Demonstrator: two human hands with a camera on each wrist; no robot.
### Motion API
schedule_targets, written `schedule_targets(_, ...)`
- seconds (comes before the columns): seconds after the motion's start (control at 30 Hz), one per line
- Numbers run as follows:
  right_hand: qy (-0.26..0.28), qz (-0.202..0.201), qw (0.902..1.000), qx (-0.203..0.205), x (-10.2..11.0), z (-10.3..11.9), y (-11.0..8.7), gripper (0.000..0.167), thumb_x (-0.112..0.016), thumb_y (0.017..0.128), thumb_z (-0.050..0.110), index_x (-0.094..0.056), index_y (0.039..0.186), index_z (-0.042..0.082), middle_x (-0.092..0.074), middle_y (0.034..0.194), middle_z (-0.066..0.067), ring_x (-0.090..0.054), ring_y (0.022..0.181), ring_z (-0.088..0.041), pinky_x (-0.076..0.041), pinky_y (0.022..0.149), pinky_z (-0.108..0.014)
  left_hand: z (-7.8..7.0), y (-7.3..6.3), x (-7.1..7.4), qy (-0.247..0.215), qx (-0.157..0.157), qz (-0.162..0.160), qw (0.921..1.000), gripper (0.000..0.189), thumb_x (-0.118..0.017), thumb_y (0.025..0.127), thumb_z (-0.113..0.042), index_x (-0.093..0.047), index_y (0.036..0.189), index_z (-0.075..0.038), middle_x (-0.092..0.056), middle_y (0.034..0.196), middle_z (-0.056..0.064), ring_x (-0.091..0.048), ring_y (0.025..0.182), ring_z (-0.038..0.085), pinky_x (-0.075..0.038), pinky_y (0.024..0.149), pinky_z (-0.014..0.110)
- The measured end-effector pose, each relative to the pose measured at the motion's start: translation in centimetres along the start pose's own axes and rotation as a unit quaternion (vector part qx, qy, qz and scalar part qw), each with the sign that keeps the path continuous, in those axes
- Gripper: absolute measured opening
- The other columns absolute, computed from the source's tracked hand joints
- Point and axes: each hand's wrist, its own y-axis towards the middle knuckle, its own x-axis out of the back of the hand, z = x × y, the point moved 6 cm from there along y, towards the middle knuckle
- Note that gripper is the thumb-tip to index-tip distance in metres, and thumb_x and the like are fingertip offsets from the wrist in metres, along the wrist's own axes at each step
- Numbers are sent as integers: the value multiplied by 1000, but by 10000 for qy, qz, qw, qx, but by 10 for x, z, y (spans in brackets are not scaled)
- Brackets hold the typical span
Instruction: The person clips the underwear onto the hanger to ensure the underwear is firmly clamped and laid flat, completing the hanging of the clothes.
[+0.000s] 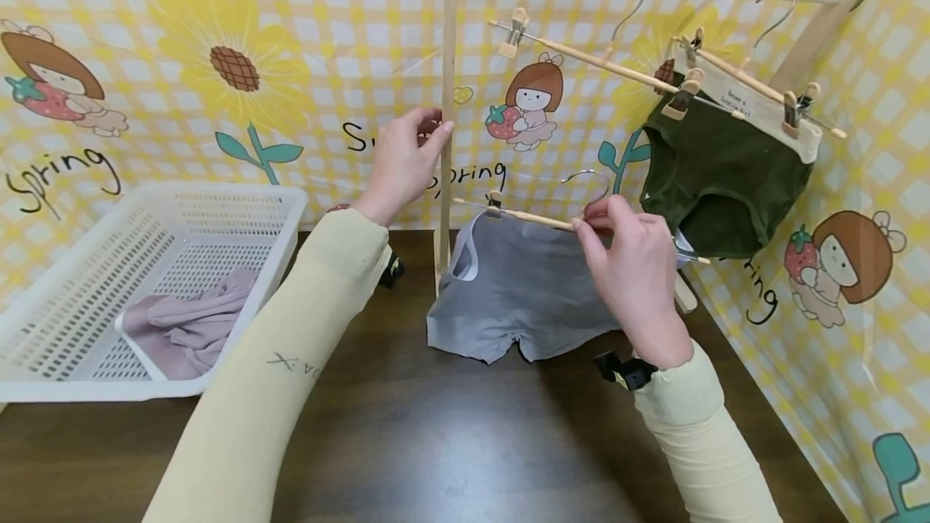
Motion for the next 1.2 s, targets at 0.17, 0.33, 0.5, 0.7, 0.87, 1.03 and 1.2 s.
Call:
schedule_targets(0.17, -328, 141, 9992, -175, 6, -14, 10, 18, -78, 93, 17, -67, 98, 4, -77, 89, -8, -69, 64, -29, -45, 49, -44, 1, 1, 1, 14, 43, 108, 9999, 36, -58, 106, -26, -64, 130, 1, -69, 119, 13, -66, 103, 24, -51, 91, 34)
schedule_targets(0.33, -467, 122, 9977, -478, 11, -35, 22, 16, -75, 94, 16, -69, 98, 2, -77, 89, -8, -69, 69, -33, -46, 58, -48, 2, -1, 1, 33, 85, 162, 9998, 38, -57, 107, -27, -63, 132, 1, -68, 122, 13, -66, 105, 23, -51, 92, 34)
schedule_targets(0.5, -510, 304, 9944, -876, 10, -60, 31, 15, -72, 95, 14, -70, 99, 0, -76, 90, -13, -69, 75, -36, -47, 63, -49, 3, -1, 1, 12, 150, 183, 9997, 38, -57, 107, -28, -63, 133, 0, -69, 121, 13, -66, 104, 23, -52, 92, 33)
schedule_targets(0.7, -508, 765, 9847, -1481, 5, -89, 40, 19, -65, 100, 18, -71, 103, 0, -75, 96, -17, -68, 83, -35, -46, 68, -47, 3, -1, -1, -5, 201, 210, 9996, 38, -57, 107, -28, -63, 132, 0, -68, 121, 12, -65, 105, 23, -52, 92, 33)
schedule_targets(0.87, -630, 786, 9778, -1839, 14, -111, 54, 24, -60, 101, 22, -72, 107, 1, -75, 98, -17, -67, 86, -36, -45, 71, -46, 3, -1, -2, 104, 195, 220, 9995, 39, -56, 107, -29, -62, 134, -1, -68, 122, 11, -64, 107, 21, -51, 92, 31)
schedule_targets(1.03, -683, 653, 9759, -1968, 26, -123, 73, 28, -58, 102, 24, -72, 109, 1, -75, 101, -17, -65, 89, -35, -43, 78, -43, 3, -1, -2, 156, 212, 228, 9994, 40, -55, 107, -30, -62, 135, -2, -67, 123, 10, -63, 108, 20, -50, 93, 31)
schedule_targets(1.2, -411, 737, 9661, -2440, 35, -126, 94, 29, -61, 101, 31, -72, 110, 6, -77, 90, 0, -61, 77, -12, -41, 75, -30, 3, 0, 0, 113, 229, 211, 9995, 40, -55, 107, -30, -61, 136, -2, -67, 124, 10, -64, 108, 21, -50, 93, 31)
